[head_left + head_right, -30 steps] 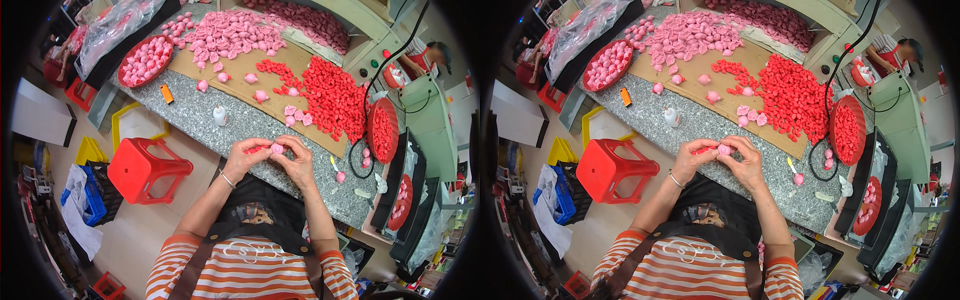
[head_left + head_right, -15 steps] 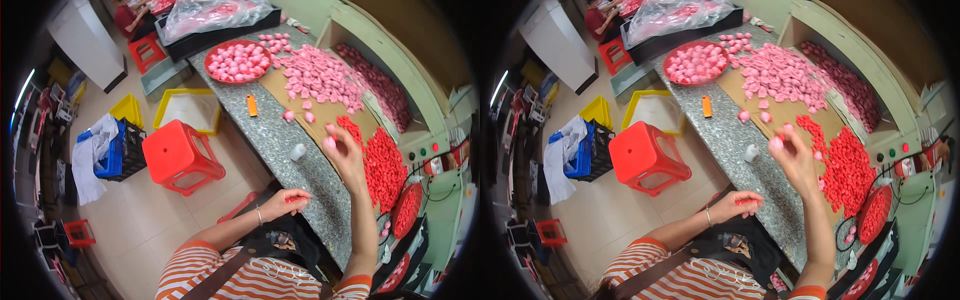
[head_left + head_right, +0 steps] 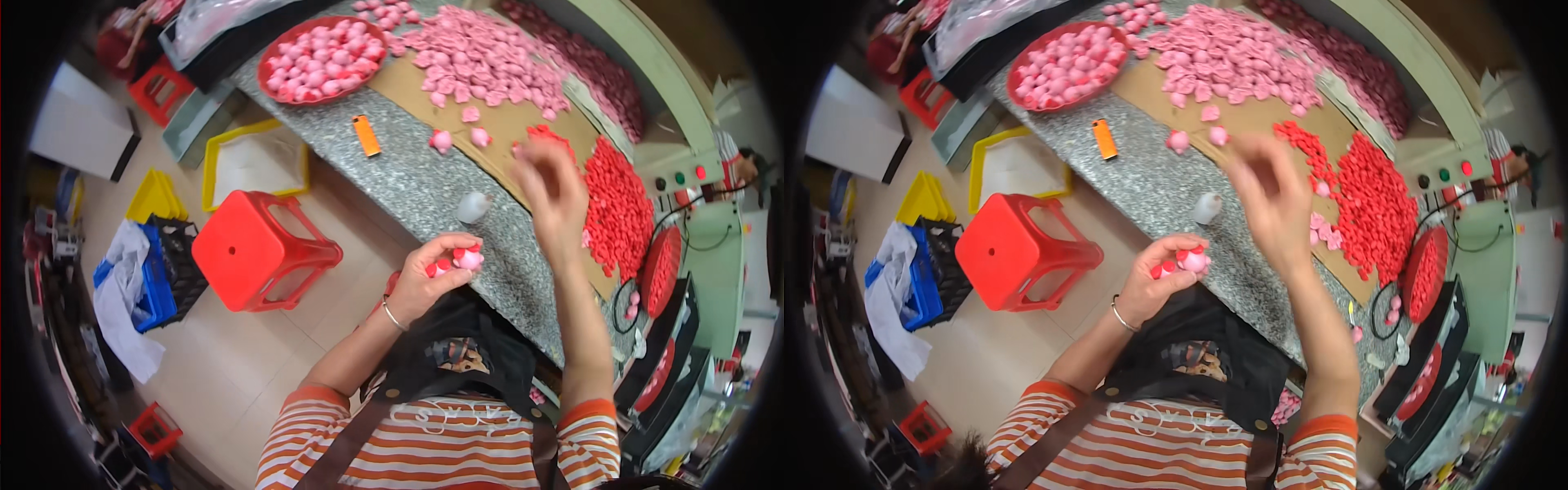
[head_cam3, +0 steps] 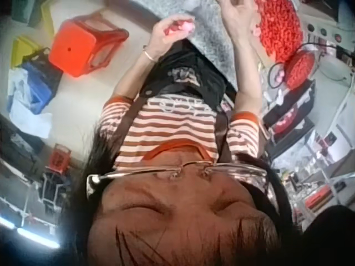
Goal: The person assembles small toy figures by gluing pieces together using a glue bottle, heats them with a lighter, and walks over to a coworker while holding the figures.
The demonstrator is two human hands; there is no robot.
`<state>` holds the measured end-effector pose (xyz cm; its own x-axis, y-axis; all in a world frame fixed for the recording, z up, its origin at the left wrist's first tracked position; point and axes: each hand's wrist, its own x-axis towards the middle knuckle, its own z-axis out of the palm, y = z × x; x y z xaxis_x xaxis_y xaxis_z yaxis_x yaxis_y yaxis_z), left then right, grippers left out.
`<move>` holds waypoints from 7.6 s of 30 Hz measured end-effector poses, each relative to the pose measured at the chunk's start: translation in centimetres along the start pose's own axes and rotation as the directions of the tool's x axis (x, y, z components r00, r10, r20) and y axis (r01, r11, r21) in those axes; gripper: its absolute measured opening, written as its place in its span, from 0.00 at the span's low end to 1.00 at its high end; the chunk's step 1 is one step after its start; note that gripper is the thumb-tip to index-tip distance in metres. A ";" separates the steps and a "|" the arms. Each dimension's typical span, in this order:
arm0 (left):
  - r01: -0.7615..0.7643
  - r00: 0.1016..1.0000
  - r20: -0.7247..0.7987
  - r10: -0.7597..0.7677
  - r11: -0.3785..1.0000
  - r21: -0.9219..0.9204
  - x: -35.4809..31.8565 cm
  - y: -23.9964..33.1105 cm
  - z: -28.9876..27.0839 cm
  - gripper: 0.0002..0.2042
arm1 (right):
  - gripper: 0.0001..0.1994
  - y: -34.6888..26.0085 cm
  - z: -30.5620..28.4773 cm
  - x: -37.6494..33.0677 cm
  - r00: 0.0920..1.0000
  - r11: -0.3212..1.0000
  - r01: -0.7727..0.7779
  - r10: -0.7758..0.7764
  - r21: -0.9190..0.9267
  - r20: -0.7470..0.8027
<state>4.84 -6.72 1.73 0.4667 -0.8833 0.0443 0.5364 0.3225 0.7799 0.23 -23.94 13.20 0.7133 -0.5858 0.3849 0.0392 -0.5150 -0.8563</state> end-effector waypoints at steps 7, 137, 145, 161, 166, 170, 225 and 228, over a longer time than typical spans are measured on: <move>0.027 0.989 0.142 -0.042 0.993 0.113 2.4 -2.9 3.7 0.20 | 0.12 3.3 -4.5 -15.7 0.947 0.935 -0.278 0.305 0.220 -0.098; 0.246 0.934 0.224 -0.278 0.956 0.160 2.3 -7.4 8.4 0.11 | 0.19 5.8 -10.0 -17.7 0.992 0.988 0.000 -0.019 -0.154 -0.122; 0.268 0.933 0.240 -0.268 0.963 0.033 2.7 -7.7 8.0 0.12 | 0.19 5.8 -8.6 -17.9 0.972 0.971 -0.057 0.001 -0.231 -0.234; 0.293 0.951 0.088 -0.298 0.954 0.060 2.5 -8.7 8.2 0.09 | 0.21 5.3 -8.3 -18.3 0.985 0.987 -0.016 -0.011 -0.157 -0.171; 0.287 0.953 0.067 -0.295 0.951 0.116 2.4 -8.6 8.5 0.10 | 0.19 5.4 -8.1 -18.5 0.975 0.986 -0.003 -0.034 -0.169 -0.219; 0.299 0.947 0.068 -0.315 0.939 0.171 2.4 -8.2 8.8 0.11 | 0.19 5.6 -7.9 -18.7 0.968 0.988 -0.021 -0.018 -0.152 -0.252; -0.006 0.944 0.249 -0.217 0.743 0.669 4.0 -9.9 13.2 0.20 | 0.16 4.7 -20.9 -28.9 0.844 0.650 -0.416 0.016 -0.636 -0.536; -0.045 0.952 0.263 -0.158 0.775 0.630 3.6 -8.5 12.3 0.20 | 0.15 6.5 -21.7 -28.0 0.906 0.651 -0.376 0.109 -0.660 -0.409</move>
<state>-6.71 -16.87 2.92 0.1742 -0.9812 0.0833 -0.0483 0.0760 0.9959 -34.68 -24.50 4.30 0.3641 -0.8427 0.3967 -0.7043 -0.5278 -0.4748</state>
